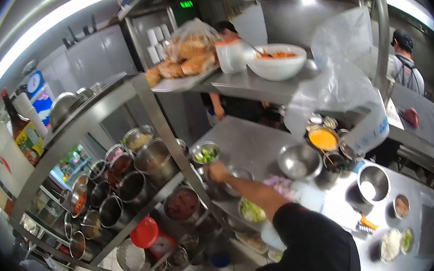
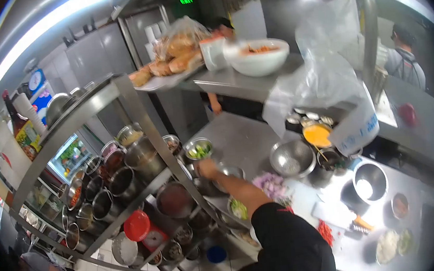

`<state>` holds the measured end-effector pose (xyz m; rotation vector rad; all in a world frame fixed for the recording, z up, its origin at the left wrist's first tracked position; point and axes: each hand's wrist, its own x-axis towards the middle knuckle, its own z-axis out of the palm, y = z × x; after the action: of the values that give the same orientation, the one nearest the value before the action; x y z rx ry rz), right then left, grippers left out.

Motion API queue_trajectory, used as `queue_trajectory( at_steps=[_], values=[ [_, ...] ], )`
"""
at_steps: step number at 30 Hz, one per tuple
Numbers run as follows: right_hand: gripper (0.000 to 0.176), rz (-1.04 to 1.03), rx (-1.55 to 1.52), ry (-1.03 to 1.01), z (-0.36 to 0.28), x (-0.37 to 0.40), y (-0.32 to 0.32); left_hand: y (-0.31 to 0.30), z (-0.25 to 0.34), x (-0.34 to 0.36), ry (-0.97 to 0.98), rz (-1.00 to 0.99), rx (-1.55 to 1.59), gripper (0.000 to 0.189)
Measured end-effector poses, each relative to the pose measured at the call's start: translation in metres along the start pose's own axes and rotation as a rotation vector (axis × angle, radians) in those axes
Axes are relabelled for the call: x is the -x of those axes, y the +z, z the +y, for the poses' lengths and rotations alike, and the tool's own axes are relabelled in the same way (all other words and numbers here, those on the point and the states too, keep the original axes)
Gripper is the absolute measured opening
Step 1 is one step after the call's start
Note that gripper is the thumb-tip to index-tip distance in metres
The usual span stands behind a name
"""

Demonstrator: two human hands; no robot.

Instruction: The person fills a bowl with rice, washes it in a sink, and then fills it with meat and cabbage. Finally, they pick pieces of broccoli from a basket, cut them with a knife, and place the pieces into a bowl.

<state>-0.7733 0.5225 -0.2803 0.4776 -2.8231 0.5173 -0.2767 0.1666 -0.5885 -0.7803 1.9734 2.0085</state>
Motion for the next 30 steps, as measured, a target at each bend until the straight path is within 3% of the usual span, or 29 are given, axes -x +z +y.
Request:
queue_trajectory(
  at_steps=[1,2,3,4,5,6,7,8,9,10,12,15,16,18,20,21,22,24,26,27,28,30],
  values=[
    [0.014,0.197,-0.18,0.118,0.012,-0.002,0.004,0.014,0.04,-0.016,-0.043,0.018,0.011,0.035],
    [0.021,0.499,-0.359,0.019,0.027,-0.007,0.012,0.024,0.073,-0.021,-0.059,0.025,-0.004,0.03],
    [0.014,0.586,-0.474,0.115,0.043,-0.007,0.01,0.019,0.034,-0.066,0.133,-0.181,0.266,0.037],
    [0.014,0.899,-0.669,-0.047,0.049,0.0,0.002,0.056,0.119,-0.012,0.269,-0.164,-0.006,0.041],
    [0.007,0.817,-1.131,-0.051,0.027,0.04,-0.052,0.077,0.175,0.019,0.315,-0.267,0.019,0.044],
    [0.004,0.836,-0.981,0.055,0.012,0.071,-0.078,0.093,0.209,0.038,0.436,-0.334,0.002,0.047],
    [0.009,0.903,-1.208,0.086,-0.024,0.113,-0.112,0.104,0.229,0.05,0.458,-0.402,0.087,0.049],
    [0.006,0.892,-1.287,-0.009,-0.032,0.15,-0.117,0.108,0.255,0.069,0.462,-0.508,0.053,0.055],
    [0.007,0.9,-1.228,0.07,-0.059,0.195,-0.125,0.116,0.289,0.095,0.549,-0.639,0.0,0.065],
    [0.012,0.902,-1.161,0.14,-0.084,0.236,-0.128,0.118,0.302,0.106,0.431,-0.741,0.051,0.076],
    [0.007,0.745,-0.792,0.227,-0.142,0.329,-0.104,0.113,0.301,0.118,0.213,-0.852,0.223,0.082],
    [0.017,0.402,-0.309,0.14,-0.2,0.445,-0.012,0.087,0.239,0.096,-0.145,-1.085,0.337,0.084],
    [0.019,0.246,-0.225,0.113,-0.215,0.477,0.016,0.082,0.208,0.085,-0.179,-1.076,0.353,0.084],
    [0.019,-0.061,-0.279,0.121,-0.248,0.54,0.064,0.054,0.137,0.084,-0.694,-0.981,0.336,0.068],
    [0.017,-0.171,-0.405,0.089,-0.269,0.59,0.086,0.037,0.071,0.103,-0.858,-0.806,0.234,0.05],
    [0.021,-0.369,-0.477,0.123,-0.271,0.612,0.096,0.036,0.047,0.116,-0.892,-0.702,0.129,0.041],
    [0.021,-0.403,-0.482,0.115,-0.265,0.628,0.102,0.035,0.017,0.128,-0.9,-0.593,0.103,0.037],
    [0.028,-0.166,-0.722,0.28,-0.246,0.665,0.118,0.031,-0.052,0.129,-0.875,-0.601,-0.012,0.037],
    [0.029,-0.181,-0.58,0.469,-0.196,0.723,0.148,0.041,-0.106,0.135,-0.824,-0.487,0.0,0.038],
    [0.032,-0.415,-0.467,0.769,-0.175,0.747,0.158,0.048,-0.129,0.139,-0.747,-0.396,-0.019,0.038],
    [0.035,-0.178,-0.506,0.84,-0.141,0.788,0.179,0.059,-0.149,0.144,-0.692,-0.391,-0.063,0.041],
    [0.041,-0.336,-0.198,0.772,-0.054,0.89,0.223,0.086,-0.187,0.156,-0.615,-0.368,-0.066,0.047]
  ],
)
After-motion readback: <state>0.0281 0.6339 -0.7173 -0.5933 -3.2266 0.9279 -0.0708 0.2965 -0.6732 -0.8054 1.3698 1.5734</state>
